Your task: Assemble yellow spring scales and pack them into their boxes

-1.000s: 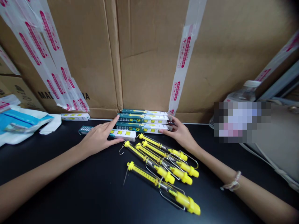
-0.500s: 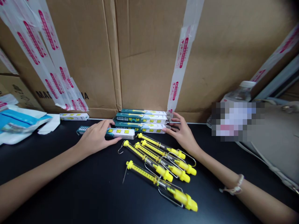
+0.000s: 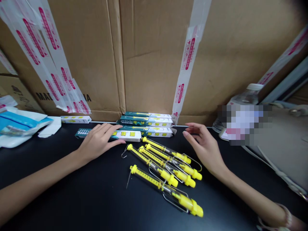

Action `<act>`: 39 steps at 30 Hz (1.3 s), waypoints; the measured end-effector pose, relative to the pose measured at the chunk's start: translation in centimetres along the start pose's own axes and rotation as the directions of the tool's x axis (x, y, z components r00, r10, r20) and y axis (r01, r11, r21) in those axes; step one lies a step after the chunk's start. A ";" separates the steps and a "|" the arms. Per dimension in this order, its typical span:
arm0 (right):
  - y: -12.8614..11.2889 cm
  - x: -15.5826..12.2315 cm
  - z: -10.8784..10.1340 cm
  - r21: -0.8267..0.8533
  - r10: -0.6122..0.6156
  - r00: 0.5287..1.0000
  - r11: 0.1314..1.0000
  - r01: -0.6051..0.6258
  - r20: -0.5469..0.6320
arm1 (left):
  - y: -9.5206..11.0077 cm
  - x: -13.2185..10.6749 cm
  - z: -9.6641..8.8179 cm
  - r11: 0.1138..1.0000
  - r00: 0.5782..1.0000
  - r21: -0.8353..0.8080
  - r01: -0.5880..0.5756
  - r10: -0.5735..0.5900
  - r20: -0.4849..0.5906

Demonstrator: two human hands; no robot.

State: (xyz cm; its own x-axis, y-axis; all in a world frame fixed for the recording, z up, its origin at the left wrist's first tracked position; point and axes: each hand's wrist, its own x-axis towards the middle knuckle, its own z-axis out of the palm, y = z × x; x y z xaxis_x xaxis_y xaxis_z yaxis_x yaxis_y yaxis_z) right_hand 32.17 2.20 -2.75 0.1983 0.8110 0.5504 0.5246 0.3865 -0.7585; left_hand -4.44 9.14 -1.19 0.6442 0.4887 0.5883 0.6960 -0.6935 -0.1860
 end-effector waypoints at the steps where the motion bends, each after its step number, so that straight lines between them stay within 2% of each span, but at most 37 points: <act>1: -0.9 -0.2 0.1 -0.012 -0.032 0.999 0.999 0.032 0.025 | 0.3 0.1 -0.1 1.000 1.000 0.009 -0.018 0.018 -0.005; 5: -4.6 -1.8 0.9 -0.020 -0.122 0.968 0.991 0.130 0.217 | 2.5 0.6 -0.9 0.991 0.991 0.071 -0.114 0.118 -0.059; 7: -6.2 -2.9 1.5 -0.003 -0.094 0.943 0.995 0.101 0.319 | 4.0 0.9 -1.5 0.976 0.972 0.114 -0.187 0.201 -0.123; 10: -7.7 -4.4 2.1 -0.004 0.027 0.926 1.000 -0.028 0.377 | 6.1 1.2 -2.4 0.967 0.951 0.091 -0.237 0.251 -0.184; 13: -8.2 -5.4 2.4 0.076 0.169 0.892 0.973 -0.220 0.420 | 7.2 0.9 -2.8 0.957 0.936 0.078 -0.281 0.291 -0.198; 16: -8.0 -5.9 2.5 0.183 0.265 0.851 0.907 -0.380 0.452 | 7.3 0.5 -2.6 0.945 0.922 0.073 -0.318 0.326 -0.207; 19: -7.8 -6.0 2.6 0.278 0.294 0.831 0.845 -0.457 0.472 | 7.2 0.4 -2.4 0.939 0.920 0.029 -0.342 0.341 -0.194; 25: -8.5 -6.7 2.5 0.374 0.280 0.864 0.813 -0.445 0.419 | 7.4 0.6 -3.2 0.896 0.869 0.104 -0.432 0.445 -0.217; 29: -9.0 -6.7 2.5 0.414 0.278 0.871 0.793 -0.446 0.405 | 7.4 0.6 -3.3 0.897 0.869 0.100 -0.431 0.442 -0.223; 34: -9.1 -5.9 2.3 0.426 0.343 0.824 0.728 -0.536 0.451 | 7.4 0.7 -3.1 0.909 0.881 0.072 -0.411 0.416 -0.223; 37: -9.1 -5.7 2.2 0.432 0.371 0.790 0.684 -0.588 0.489 | 7.4 0.7 -3.1 0.914 0.893 0.066 -0.401 0.406 -0.193; 39: -9.1 -5.6 2.1 0.436 0.363 0.782 0.675 -0.595 0.506 | 7.3 0.5 -3.0 0.915 0.898 0.075 -0.398 0.405 -0.171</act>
State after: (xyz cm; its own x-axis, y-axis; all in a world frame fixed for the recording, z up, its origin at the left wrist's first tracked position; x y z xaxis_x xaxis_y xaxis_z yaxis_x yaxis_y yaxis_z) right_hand 24.54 -4.89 0.34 -0.0732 0.9971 -0.0213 -0.1247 -0.0304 -0.9917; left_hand -0.01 2.77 0.12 0.8062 0.0682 0.5876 0.4042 -0.7888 -0.4630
